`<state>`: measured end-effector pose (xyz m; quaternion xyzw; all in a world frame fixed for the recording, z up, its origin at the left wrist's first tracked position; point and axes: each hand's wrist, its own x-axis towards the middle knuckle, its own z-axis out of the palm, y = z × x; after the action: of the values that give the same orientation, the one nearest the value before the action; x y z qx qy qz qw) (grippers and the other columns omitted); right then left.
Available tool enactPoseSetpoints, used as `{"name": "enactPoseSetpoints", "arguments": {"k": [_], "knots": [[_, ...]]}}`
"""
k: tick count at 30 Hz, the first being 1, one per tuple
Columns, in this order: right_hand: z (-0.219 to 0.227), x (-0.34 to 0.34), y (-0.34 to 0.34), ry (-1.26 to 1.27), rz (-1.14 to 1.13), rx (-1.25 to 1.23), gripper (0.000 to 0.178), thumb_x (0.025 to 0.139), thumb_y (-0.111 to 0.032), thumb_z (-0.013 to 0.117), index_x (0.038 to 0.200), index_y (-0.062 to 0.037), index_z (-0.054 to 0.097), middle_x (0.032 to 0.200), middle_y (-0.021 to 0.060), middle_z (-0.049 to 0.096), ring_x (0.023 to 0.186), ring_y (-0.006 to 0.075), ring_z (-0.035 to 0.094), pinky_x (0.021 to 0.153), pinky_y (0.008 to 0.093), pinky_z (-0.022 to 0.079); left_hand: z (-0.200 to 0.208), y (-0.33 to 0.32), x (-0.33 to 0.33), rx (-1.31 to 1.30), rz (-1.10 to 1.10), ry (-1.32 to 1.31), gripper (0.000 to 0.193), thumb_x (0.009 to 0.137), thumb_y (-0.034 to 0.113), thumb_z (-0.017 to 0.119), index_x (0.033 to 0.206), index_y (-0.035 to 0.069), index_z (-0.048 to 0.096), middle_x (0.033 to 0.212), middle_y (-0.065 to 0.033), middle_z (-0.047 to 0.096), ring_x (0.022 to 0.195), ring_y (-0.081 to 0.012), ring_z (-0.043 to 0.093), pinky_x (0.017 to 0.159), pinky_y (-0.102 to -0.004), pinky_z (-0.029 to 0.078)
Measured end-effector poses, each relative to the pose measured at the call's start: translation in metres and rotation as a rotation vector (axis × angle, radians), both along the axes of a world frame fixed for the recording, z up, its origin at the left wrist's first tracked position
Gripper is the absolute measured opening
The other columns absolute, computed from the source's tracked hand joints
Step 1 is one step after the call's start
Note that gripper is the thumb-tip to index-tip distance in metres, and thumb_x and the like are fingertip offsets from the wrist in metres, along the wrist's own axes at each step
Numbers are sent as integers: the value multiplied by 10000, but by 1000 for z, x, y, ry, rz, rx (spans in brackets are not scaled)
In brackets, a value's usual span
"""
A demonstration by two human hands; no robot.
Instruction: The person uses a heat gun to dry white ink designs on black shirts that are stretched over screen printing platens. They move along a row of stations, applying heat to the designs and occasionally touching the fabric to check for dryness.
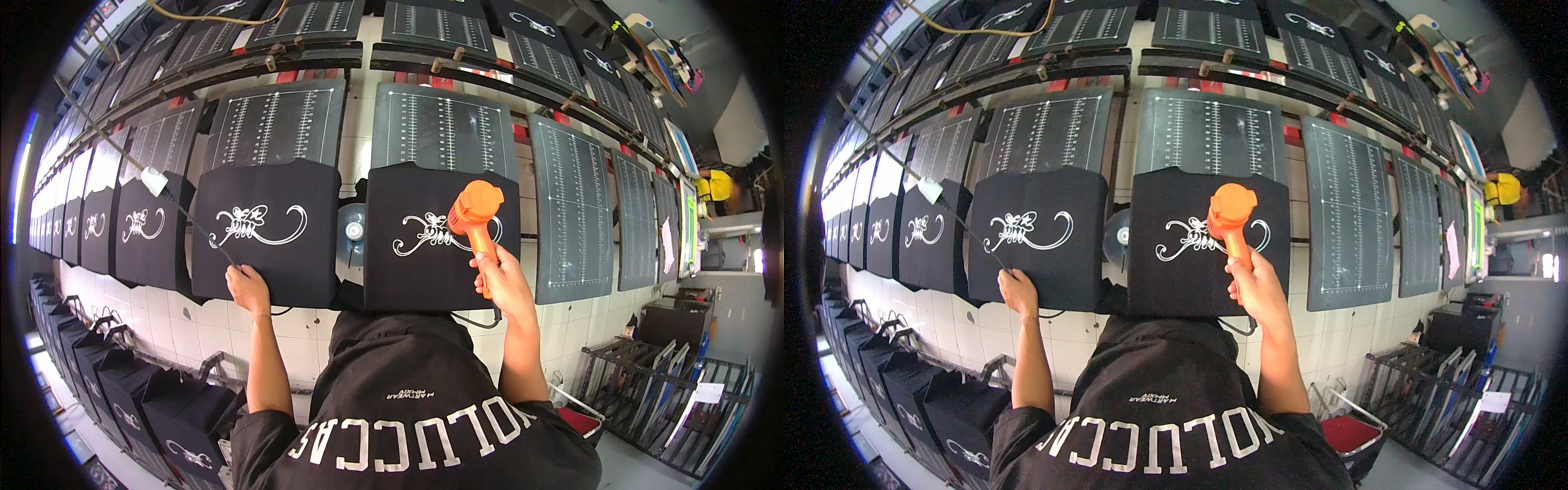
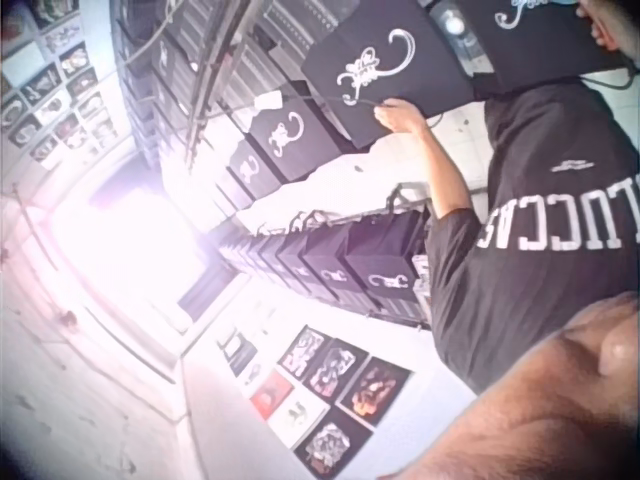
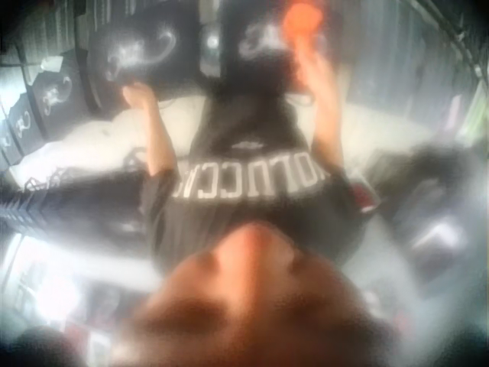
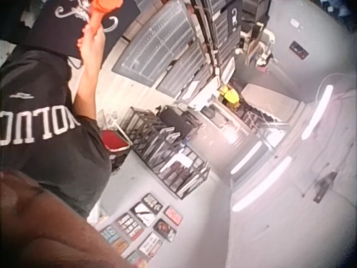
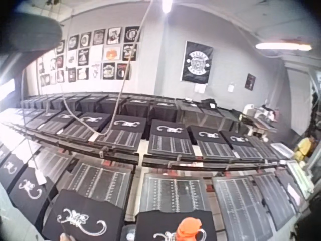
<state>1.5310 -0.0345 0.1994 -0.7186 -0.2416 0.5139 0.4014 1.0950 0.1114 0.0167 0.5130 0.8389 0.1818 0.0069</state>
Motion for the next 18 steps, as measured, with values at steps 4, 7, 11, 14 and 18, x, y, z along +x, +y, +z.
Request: {"name": "enactPoseSetpoints", "arguments": {"k": [4,7,11,14,18], "knots": [[2,4,-10,98,-26,14,369,973,-231,538,1266,-7,523,918,64,609,609,92,535,554,246,489,-12,-9,-9,42,-102,38,247,997,199,415,1020,-15,536,1017,-154,590,971,-358,571,803,-456,462],[7,-1,-15,60,-59,-10,355,971,-183,515,1270,7,517,910,58,605,619,90,552,561,245,498,-11,-5,-4,57,-60,10,267,1008,205,400,1047,-16,545,1022,-156,602,973,-357,573,808,-451,461],[11,-6,-23,46,-75,-33,375,972,-192,518,1291,5,512,909,56,604,622,89,551,559,242,495,-15,-5,-6,89,-51,19,281,1006,211,400,1054,-16,559,1013,-157,617,970,-353,579,811,-443,461],[13,-7,-23,69,-82,-25,375,973,-199,519,1291,0,516,909,50,603,620,89,552,562,243,496,-11,-3,-5,74,-30,-2,275,992,219,413,1013,-10,563,989,-151,615,953,-349,584,796,-445,465],[7,-11,-18,73,-65,-6,378,972,-208,523,1291,-6,521,914,45,604,620,88,552,566,245,498,-1,-3,1,48,5,-45,239,955,216,446,964,5,557,962,-147,614,933,-351,589,777,-454,467]]}}
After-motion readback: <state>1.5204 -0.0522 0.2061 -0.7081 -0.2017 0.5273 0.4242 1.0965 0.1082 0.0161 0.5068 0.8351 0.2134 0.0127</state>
